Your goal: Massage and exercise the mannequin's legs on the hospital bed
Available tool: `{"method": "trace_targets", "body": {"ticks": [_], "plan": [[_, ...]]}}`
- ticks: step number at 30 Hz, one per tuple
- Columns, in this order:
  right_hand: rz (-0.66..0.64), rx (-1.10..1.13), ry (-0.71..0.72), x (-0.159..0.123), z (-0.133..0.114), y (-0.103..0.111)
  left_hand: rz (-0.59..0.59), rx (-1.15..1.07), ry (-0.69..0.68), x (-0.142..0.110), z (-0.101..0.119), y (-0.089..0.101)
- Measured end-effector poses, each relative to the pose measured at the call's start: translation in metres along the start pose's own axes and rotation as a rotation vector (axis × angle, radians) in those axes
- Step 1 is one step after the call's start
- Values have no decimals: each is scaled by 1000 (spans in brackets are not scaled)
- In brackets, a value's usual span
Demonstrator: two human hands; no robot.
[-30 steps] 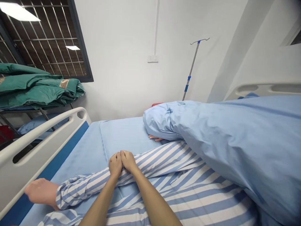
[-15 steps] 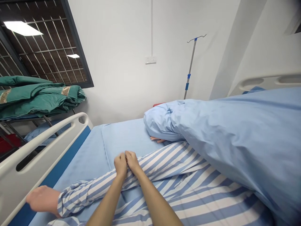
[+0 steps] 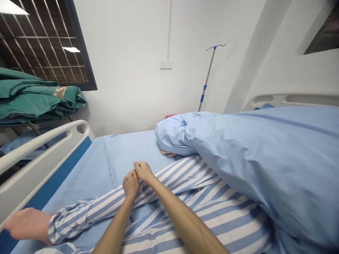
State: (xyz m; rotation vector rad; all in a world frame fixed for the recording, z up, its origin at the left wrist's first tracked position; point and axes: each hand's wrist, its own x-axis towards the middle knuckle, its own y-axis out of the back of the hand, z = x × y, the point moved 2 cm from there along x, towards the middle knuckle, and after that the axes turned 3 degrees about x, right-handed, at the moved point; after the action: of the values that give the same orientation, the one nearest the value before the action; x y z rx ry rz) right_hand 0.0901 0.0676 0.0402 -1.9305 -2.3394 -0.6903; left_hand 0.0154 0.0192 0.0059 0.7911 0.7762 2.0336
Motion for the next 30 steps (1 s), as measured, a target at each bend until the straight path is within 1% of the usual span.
{"method": "trace_targets", "body": {"ticks": [2, 4, 6, 9, 12, 15, 18, 20, 22, 24, 25, 27, 28, 30], "plan": [[-14, -65, 69, 3, -9, 13, -5, 34, 12, -1, 2, -1], [15, -133, 101, 0, -10, 20, -7, 52, 25, -1, 3, -2], [35, -186, 98, -9, 0, 20, -10, 49, 5, 0, 3, -3], [33, -245, 110, -22, 21, 14, -13, 15, -63, 0, 3, -4], [44, -182, 102, -23, 33, 11, -17, 10, -75, 1, 2, -5], [76, -47, 64, -19, 34, 15, -34, -42, -45, 2, 7, -4], [91, 87, 49, -15, 32, 20, -21, -233, -49, 8, 27, 1], [91, 194, 39, -13, 31, 21, -4, -390, -67, 13, 47, 5], [95, 320, 9, -11, 33, 23, -11, -539, -74, 16, 68, 6], [122, 421, -22, -10, 34, 26, -8, -629, -28, 16, 81, 0], [149, 449, -39, -9, 34, 28, 3, -638, 15, 14, 82, -5], [229, 448, -77, -8, 35, 32, 27, -594, 110, 9, 77, -17], [265, 422, -95, -8, 36, 33, 31, -554, 135, 6, 72, -24], [316, 348, -108, -9, 36, 35, -5, -479, 112, 0, 60, -35]]}}
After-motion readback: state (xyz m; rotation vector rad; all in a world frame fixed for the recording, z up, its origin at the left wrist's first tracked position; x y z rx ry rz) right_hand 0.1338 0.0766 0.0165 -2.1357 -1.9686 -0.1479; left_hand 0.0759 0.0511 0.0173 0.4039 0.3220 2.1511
